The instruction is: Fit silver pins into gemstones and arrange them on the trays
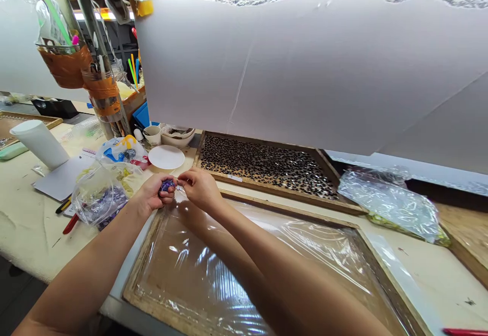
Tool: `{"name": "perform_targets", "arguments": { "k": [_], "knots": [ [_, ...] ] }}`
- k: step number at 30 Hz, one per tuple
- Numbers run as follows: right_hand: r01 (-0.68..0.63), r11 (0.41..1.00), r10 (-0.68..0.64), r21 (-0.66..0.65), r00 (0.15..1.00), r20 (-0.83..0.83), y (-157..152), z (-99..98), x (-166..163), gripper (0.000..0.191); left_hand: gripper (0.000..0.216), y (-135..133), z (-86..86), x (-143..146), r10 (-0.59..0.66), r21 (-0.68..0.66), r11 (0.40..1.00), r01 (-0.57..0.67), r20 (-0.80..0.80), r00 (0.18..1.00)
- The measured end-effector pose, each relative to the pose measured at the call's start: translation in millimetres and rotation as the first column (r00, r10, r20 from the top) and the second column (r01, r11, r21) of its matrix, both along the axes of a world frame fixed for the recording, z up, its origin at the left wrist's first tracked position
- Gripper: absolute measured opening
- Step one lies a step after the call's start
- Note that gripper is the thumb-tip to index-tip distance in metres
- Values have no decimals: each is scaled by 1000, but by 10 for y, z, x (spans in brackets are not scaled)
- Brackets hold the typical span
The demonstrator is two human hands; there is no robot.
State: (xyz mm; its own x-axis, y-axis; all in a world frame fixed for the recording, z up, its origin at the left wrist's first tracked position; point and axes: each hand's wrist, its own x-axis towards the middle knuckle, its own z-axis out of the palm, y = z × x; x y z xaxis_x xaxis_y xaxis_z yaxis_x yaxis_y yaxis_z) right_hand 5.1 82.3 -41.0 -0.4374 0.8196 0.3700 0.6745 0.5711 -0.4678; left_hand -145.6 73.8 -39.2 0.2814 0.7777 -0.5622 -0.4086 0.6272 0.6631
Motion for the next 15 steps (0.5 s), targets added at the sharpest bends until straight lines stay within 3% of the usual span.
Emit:
{"name": "perform_targets", "arguments": {
  "k": [3,11,15],
  "knots": [
    [-47,999,48,5,993,-105,-47,-21,-65,12,16,6,-7,9,-5,-15,1000,5,13,1000],
    [-33,999,30,-32,997,-73,-129,-41,-58,17,16,6,-14,29,-15,-28,999,16,51,999],
    [-42,997,32,-59,986,-164,-110,-48,-74,13,18,1,-7,31,-28,-42,999,31,67,997]
  ]
}}
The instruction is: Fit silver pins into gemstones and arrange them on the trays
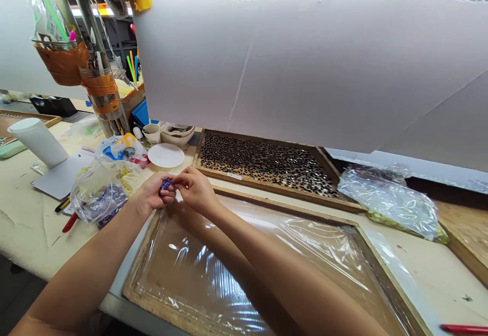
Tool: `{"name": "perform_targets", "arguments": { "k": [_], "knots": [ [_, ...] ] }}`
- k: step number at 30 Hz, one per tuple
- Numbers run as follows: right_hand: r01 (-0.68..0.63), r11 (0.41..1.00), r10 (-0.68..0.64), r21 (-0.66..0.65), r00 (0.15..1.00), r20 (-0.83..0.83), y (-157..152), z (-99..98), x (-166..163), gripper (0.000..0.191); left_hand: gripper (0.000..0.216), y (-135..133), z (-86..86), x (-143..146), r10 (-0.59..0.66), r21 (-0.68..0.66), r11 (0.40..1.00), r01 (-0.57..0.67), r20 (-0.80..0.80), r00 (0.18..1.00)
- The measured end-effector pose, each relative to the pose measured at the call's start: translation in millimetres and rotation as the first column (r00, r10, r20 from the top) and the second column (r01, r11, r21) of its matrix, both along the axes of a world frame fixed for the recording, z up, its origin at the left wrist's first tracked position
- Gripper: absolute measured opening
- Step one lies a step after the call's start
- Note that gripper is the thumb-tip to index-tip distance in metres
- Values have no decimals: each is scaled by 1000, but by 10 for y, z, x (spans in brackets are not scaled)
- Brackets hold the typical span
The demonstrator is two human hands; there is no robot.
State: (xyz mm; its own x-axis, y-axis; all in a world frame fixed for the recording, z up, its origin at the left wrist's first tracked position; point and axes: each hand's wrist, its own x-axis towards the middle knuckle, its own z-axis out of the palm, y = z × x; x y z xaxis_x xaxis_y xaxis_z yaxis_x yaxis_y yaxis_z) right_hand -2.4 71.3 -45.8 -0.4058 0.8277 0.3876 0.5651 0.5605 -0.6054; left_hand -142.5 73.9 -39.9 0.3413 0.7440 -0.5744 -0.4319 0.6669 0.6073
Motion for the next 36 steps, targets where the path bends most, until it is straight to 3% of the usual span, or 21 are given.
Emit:
{"name": "perform_targets", "arguments": {
  "k": [4,10,18,27,36],
  "knots": [
    [40,999,-40,-37,999,-16,53,-18,30,16,15,9,13,-28,27,2,1000,-27,-14,1000],
    [95,995,-94,3,981,169,104,-121,127,19,15,21,31,-79,73,28,997,-72,-30,997],
    [143,988,-155,60,897,415,119,-333,72,24,15,2,52,-65,67,35,997,-65,-47,997],
    [124,988,-157,96,797,583,73,-292,61,23,13,21,26,-66,73,34,997,-71,-60,996],
    [22,993,-99,116,687,720,9,-236,-63,23,12,6,46,-53,71,30,997,-69,-68,995]
  ]
}}
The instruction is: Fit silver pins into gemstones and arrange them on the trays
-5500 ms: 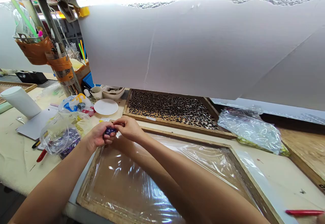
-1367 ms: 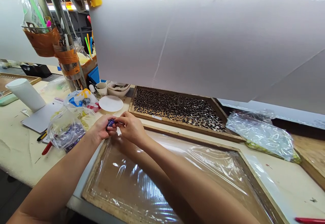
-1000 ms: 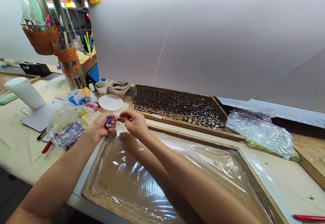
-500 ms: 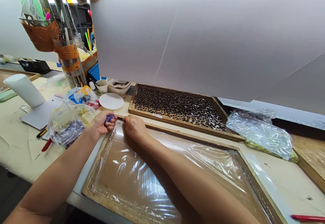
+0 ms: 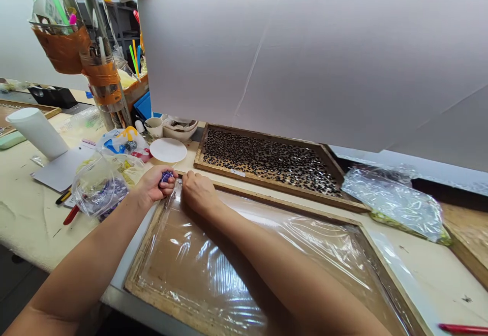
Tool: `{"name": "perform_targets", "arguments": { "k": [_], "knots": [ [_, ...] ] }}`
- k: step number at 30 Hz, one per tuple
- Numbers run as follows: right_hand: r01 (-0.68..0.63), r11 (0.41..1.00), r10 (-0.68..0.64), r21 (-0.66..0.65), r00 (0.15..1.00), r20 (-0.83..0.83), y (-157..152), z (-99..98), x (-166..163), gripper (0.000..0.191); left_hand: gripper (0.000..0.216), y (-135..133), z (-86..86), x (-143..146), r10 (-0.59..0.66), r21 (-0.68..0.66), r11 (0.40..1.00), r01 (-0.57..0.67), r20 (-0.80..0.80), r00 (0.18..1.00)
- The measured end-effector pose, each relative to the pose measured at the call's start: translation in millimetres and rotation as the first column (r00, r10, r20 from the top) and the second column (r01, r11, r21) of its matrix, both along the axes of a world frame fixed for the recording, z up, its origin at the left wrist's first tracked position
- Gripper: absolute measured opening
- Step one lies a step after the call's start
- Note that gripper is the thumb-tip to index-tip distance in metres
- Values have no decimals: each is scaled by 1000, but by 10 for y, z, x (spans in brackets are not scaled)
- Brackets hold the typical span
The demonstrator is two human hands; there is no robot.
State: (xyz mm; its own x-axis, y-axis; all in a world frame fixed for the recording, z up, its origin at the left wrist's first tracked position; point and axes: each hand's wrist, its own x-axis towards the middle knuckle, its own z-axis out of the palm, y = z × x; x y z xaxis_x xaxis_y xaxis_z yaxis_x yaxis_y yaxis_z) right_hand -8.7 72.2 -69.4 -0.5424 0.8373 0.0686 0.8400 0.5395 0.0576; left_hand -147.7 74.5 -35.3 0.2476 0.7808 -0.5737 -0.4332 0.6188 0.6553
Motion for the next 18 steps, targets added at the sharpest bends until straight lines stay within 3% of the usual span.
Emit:
{"name": "perform_targets", "arguments": {
  "k": [10,18],
  "knots": [
    [5,1000,-4,-7,998,57,-63,7,-81,24,14,-1,15,14,-11,-8,1000,11,-4,1000],
    [4,1000,-4,-16,1000,-13,-75,6,-96,23,12,-9,25,16,-7,-11,1000,7,-8,1000]
  ]
}}
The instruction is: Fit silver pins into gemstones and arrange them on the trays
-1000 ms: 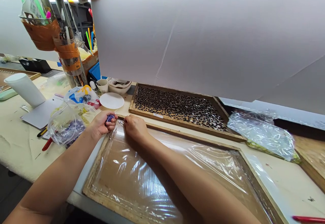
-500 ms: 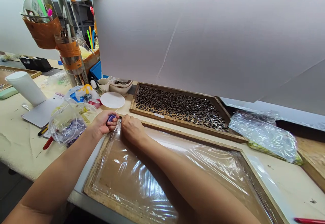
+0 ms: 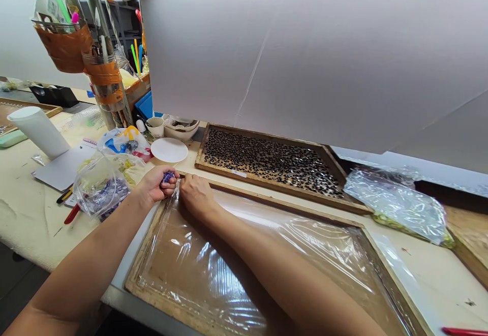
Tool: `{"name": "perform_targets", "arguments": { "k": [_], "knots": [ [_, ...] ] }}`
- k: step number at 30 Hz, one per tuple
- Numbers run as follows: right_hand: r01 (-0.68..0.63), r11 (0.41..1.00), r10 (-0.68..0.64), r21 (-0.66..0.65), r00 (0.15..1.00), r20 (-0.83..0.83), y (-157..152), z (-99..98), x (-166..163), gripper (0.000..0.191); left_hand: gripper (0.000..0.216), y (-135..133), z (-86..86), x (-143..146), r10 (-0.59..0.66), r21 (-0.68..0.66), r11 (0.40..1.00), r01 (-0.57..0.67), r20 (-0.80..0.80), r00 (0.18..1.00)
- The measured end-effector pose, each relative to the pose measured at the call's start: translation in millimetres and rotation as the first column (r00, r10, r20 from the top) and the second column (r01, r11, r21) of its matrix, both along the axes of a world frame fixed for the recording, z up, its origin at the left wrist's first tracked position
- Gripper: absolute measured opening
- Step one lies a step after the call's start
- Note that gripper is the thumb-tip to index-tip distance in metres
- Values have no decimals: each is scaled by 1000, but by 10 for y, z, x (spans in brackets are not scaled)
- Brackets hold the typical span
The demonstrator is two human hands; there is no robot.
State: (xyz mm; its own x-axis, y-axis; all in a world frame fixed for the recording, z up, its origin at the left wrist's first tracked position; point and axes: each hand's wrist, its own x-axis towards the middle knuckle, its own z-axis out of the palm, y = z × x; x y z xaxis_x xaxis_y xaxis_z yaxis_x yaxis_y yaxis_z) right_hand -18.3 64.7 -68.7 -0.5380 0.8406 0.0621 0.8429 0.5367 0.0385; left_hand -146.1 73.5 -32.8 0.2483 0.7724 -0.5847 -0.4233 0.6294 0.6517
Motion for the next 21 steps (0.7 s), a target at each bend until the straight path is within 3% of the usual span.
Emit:
{"name": "perform_targets", "arguments": {
  "k": [8,14,18,21],
  "knots": [
    [22,1000,-25,-19,985,-173,-37,-20,161,22,11,-15,-12,5,2,13,1000,-2,1,1000],
    [93,996,-88,-4,923,-374,103,183,350,21,10,-26,-21,24,-24,7,1000,24,-3,1000],
    [-6,1000,-12,-29,810,-587,95,330,328,15,13,-32,-40,65,-90,-7,996,90,10,996],
    [-65,996,16,-58,788,-616,41,360,272,15,20,-37,-53,106,-133,-9,991,133,14,991]
  ]
}}
